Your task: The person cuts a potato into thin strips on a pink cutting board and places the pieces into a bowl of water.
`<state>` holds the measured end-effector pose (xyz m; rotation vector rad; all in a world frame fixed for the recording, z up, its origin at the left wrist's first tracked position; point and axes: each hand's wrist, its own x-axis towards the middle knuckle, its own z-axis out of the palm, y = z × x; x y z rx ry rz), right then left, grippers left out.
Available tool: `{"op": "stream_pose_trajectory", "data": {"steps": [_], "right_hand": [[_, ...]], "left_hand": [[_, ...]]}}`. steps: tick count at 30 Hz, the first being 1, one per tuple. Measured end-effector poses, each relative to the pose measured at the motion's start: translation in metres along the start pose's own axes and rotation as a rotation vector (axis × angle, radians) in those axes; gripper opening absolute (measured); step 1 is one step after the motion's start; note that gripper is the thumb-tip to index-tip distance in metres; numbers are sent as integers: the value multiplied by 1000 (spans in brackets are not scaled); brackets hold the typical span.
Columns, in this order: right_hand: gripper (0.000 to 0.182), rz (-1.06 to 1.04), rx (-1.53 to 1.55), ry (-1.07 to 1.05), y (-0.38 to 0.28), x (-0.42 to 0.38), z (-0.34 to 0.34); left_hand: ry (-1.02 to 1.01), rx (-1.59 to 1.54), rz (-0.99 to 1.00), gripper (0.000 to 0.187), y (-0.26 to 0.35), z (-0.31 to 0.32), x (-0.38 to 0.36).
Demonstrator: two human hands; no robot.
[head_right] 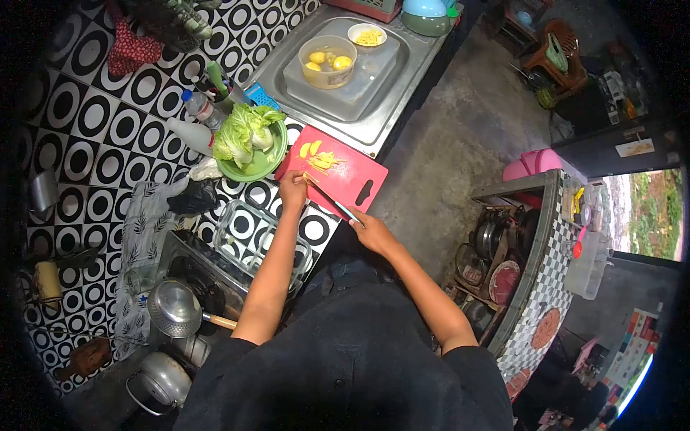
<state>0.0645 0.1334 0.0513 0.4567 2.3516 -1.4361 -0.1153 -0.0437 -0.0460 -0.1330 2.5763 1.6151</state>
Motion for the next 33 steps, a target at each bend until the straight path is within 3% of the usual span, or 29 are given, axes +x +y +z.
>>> {"op": "stream_pose_trajectory", "data": {"steps": [6,10,11,17,21,24,33], "right_hand": [[44,-29,-14,-15,-1,18,-19],[43,68,-26,-98,-15,16,-43],[42,-103,-22,-30,9,24,-35],[43,-66,-52,-132,9,22,-60],[42,-200,26,-90,27,21,-63],[42,-163,60,-156,31,12,-75],[42,-117,29,-226,36,-2,-93]], "left_hand": [[-30,-24,-59,23,-11,3,5],[-83,259,138,33,10,-2,-4],[-59,291,149,35,15,-2,-8],[-63,351,177,38,18,-4,-18],[-141,380,201,49,40,-18,-30],[-215,435,176,57,47,-24,-29],[-145,568,280,54,49,-16,-34]]}}
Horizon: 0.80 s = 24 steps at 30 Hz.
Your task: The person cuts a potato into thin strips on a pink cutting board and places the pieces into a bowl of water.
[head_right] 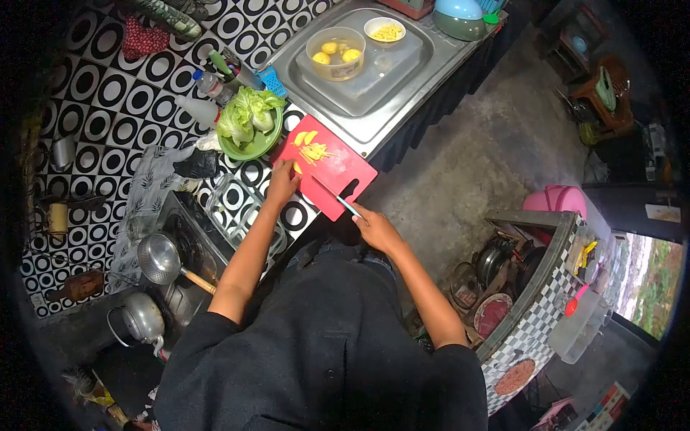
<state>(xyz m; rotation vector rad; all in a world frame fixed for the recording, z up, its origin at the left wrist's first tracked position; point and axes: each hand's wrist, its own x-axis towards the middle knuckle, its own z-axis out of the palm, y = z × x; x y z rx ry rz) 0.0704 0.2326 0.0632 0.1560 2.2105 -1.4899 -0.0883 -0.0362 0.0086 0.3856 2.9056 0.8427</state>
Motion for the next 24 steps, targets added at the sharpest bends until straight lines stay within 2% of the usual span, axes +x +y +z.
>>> {"op": "stream_pose_trajectory", "data": {"steps": [4,7,10,13,14,18,24], "right_hand": [[39,-81,-74,63,-7,0,3],[36,47,-107,12,-29,-1,2],[36,-70,-256,145,-30,-1,17],[39,-121,-324,176,-37,-1,26],[47,-158,-345,189,-35,1,28],[56,-61,-436,109,-71,-3,26],[59,-7,-550,128,-77,9,31]], "left_hand": [[-8,-28,-16,50,-1,0,1],[30,-28,19,48,-4,2,2],[15,-81,14,47,-8,3,3],[90,-74,84,46,-9,4,0],[66,-89,53,45,-9,5,0],[17,-114,80,48,-12,1,1],[42,-186,135,44,-25,5,5]]}}
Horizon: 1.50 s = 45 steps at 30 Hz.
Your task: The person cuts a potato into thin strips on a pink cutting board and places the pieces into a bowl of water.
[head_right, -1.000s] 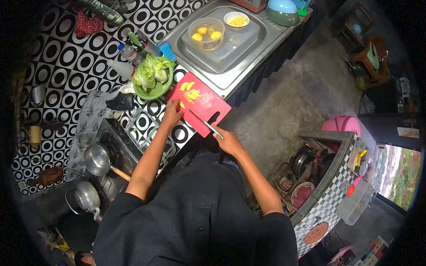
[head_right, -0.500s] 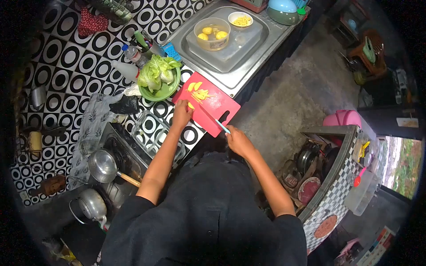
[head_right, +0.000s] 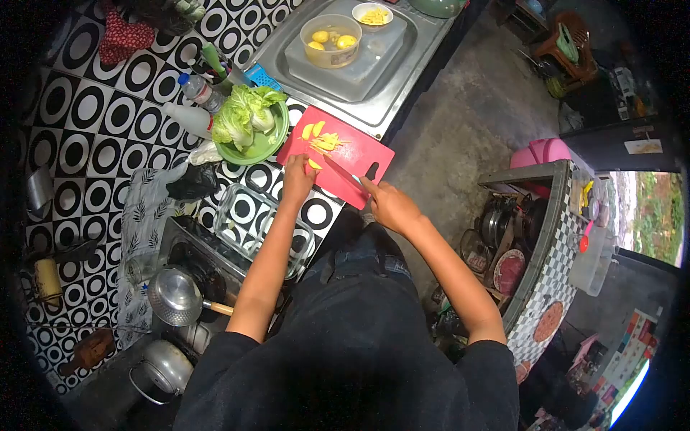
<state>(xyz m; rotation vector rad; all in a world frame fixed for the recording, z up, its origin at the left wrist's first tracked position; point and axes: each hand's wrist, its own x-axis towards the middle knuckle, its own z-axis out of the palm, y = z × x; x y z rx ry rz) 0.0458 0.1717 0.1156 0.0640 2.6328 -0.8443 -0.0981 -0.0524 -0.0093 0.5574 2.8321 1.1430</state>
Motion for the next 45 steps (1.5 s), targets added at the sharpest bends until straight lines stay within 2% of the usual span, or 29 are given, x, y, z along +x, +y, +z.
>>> {"op": "stream_pose_trajectory", "data": {"steps": [2,5,8,11,14,17,20,23,26,29,32,38,45], "right_hand": [[58,-11,-31,8,-4,1,-1],[58,-49,-99,27,-4,1,2],[58,-51,-28,20,-2,2,6],[58,-122,-17,78,10,5,18],[62,-81,45,-46,12,9,11],[45,-153,66,-13,16,15,6],[34,-42,33,-47,31,30,13],[27,-102,38,75,33,35,11],[43,-259,81,150,40,39,14],[60,-223,48,-10,26,34,-4],[69,-210,-1,-64,25,38,-1],[63,-243,32,68,31,46,12],[62,-181,5,13,23,49,11]], "left_hand": [[34,-23,0,42,-2,1,-2],[54,-107,-182,35,-1,8,-3],[174,-142,-281,27,-6,21,-8],[150,-194,-440,21,3,21,-9],[175,-274,-520,20,14,19,-7],[159,-212,-567,21,15,22,-4],[161,-176,-587,21,15,23,-3],[160,-183,-601,20,18,24,-1],[189,-167,-571,19,18,25,-2],[197,-157,-561,20,17,26,-3],[216,-171,-545,19,16,27,-4],[254,-175,-548,17,14,30,-3],[238,-160,-565,15,20,25,0]]}}
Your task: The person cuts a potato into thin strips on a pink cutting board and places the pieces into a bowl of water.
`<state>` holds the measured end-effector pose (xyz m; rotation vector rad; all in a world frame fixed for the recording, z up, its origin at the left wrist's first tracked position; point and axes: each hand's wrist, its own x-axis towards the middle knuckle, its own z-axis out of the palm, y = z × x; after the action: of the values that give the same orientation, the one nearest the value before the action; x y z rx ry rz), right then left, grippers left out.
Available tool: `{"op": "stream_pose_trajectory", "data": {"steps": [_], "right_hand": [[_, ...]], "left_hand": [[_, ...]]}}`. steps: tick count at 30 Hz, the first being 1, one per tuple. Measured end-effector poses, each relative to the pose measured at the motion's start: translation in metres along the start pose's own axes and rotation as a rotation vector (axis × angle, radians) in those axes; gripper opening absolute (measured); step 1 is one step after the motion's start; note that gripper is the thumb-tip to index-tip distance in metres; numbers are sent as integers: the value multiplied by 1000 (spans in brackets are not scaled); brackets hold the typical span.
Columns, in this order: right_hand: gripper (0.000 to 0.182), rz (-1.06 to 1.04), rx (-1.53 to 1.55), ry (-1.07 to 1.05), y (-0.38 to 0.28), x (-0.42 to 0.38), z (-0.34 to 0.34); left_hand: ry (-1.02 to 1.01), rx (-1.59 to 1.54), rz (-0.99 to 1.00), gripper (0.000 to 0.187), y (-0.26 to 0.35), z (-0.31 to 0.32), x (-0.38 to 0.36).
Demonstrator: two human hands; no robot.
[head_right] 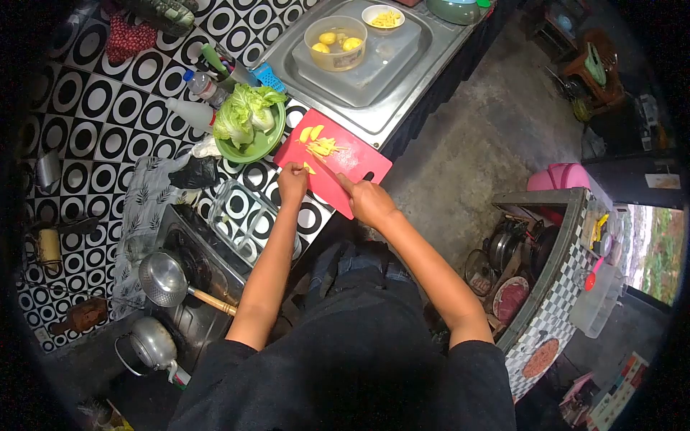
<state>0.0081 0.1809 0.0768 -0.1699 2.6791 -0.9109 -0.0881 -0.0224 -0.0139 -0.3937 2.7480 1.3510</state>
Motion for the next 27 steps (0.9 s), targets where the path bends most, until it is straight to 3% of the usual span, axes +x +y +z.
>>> {"op": "stream_pose_trajectory", "data": {"steps": [8,15,27], "right_hand": [[66,54,28,45,-17,-7,11],[76,93,36,-66,-42,-8,13],[79,74,23,-64,-54,-7,20]], "left_hand": [[-33,-35,-40,13,-26,14,13],[-158,-205,-198,10,-4,2,8],[-145,-257,-145,17,6,-2,0]]}}
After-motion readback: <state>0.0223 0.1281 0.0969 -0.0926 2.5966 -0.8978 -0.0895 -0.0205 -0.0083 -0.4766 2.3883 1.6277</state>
